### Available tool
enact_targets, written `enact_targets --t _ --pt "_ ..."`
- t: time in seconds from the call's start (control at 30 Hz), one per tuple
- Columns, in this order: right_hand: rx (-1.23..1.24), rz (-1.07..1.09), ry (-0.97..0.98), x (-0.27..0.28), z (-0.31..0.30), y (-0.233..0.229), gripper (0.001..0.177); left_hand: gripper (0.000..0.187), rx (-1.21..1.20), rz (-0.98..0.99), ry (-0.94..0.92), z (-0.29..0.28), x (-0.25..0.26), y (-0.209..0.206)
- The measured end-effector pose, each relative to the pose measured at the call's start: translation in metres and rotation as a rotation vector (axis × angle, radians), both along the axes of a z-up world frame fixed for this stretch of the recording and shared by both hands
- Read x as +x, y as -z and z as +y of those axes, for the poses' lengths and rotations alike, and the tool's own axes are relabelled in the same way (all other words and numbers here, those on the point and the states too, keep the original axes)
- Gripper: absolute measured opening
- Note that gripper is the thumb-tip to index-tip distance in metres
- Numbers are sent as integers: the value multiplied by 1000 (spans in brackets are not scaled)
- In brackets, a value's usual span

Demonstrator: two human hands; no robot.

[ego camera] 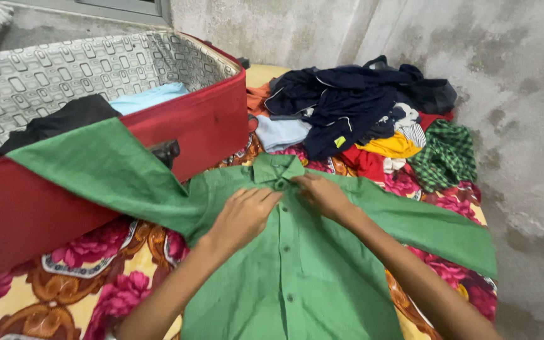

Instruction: The person folds a green long-sleeved shirt on a bed. They button the shirt, smooth the fabric, fold each sleeve inward, and then fold the shirt in half lengthwise before folding it again to create a compact bundle.

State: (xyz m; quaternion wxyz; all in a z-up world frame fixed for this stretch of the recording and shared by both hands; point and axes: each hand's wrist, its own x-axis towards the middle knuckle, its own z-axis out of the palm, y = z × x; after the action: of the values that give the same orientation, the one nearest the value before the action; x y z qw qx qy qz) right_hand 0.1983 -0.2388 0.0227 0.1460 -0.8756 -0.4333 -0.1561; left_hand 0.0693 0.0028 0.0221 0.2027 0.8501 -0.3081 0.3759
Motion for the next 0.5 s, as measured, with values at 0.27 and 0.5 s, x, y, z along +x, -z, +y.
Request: enact_targets --t 0.27,0.5 --pt "-105 3 -56 67 30 36 31 61 86 444 -48 2 150 41" --pt "-178 -232 -17 67 33 38 21 34 104 331 -124 10 153 89"
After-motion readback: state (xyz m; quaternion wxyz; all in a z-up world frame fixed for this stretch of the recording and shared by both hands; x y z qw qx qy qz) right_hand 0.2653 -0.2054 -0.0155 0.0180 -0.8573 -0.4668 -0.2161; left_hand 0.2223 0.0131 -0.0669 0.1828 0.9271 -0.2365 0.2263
